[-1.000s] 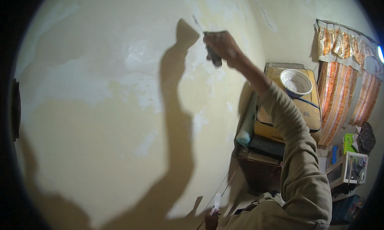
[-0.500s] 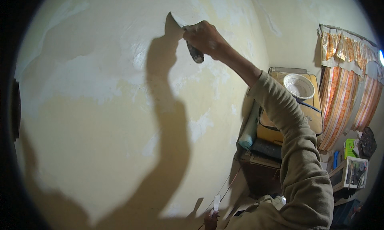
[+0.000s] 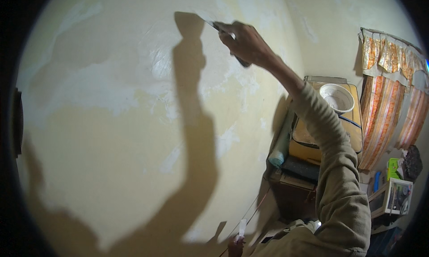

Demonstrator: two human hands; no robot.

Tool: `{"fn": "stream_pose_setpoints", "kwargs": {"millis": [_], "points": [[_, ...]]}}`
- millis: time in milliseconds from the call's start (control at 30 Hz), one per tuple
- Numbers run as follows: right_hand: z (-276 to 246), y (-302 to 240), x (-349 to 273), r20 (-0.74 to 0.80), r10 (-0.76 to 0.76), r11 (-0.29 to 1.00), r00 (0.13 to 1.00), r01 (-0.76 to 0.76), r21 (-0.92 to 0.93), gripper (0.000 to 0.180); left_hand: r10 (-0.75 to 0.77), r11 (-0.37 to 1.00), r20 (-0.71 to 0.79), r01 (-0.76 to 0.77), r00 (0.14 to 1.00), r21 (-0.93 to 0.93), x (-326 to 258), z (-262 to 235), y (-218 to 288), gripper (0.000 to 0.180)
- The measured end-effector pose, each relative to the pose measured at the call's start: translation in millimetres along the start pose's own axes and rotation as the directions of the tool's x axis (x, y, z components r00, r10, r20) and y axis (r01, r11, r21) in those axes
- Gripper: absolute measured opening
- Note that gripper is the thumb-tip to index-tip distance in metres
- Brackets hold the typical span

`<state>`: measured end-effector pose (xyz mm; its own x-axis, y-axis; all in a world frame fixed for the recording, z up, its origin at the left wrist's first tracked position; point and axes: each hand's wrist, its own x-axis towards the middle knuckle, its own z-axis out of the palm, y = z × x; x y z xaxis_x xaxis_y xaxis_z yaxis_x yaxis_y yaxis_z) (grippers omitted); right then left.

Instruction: The person scoops white wall compound from a container and applies it to a wall using a putty knife, smoothing the surface in repeated strokes.

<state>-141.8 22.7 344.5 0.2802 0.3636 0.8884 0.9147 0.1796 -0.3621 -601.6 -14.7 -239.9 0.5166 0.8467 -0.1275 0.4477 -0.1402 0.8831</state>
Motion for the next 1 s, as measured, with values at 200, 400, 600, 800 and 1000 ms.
{"fn": "stream_pose_setpoints", "kwargs": {"millis": [200,400,600,800,1000], "points": [[7,13,41,-0.007,-0.358,0.886,0.934,0.337,-0.319,0.036,-0.012,1.0,-0.033,0.012,0.999,0.003,-9,0,1,0.045],[18,36,-5,0.068,-0.361,0.888,0.93,0.366,-0.278,0.037,-0.015,1.0,-0.033,0.015,0.999,-0.002,-18,5,2,0.048],[33,69,-77,0.175,-0.272,0.927,0.946,0.306,-0.215,0.048,0.007,1.0,-0.041,-0.006,0.999,0.012,-24,10,2,0.052],[17,79,-127,0.238,-0.121,0.972,0.964,0.163,-0.166,0.057,0.001,1.0,-0.082,-0.003,0.997,-0.017,-26,12,9,0.049],[17,132,-65,0.0,-0.388,0.921,0.922,0.388,-0.026,0.059,-0.023,1.0,-0.072,0.023,0.997,-0.002,-21,20,16,0.045]]}}
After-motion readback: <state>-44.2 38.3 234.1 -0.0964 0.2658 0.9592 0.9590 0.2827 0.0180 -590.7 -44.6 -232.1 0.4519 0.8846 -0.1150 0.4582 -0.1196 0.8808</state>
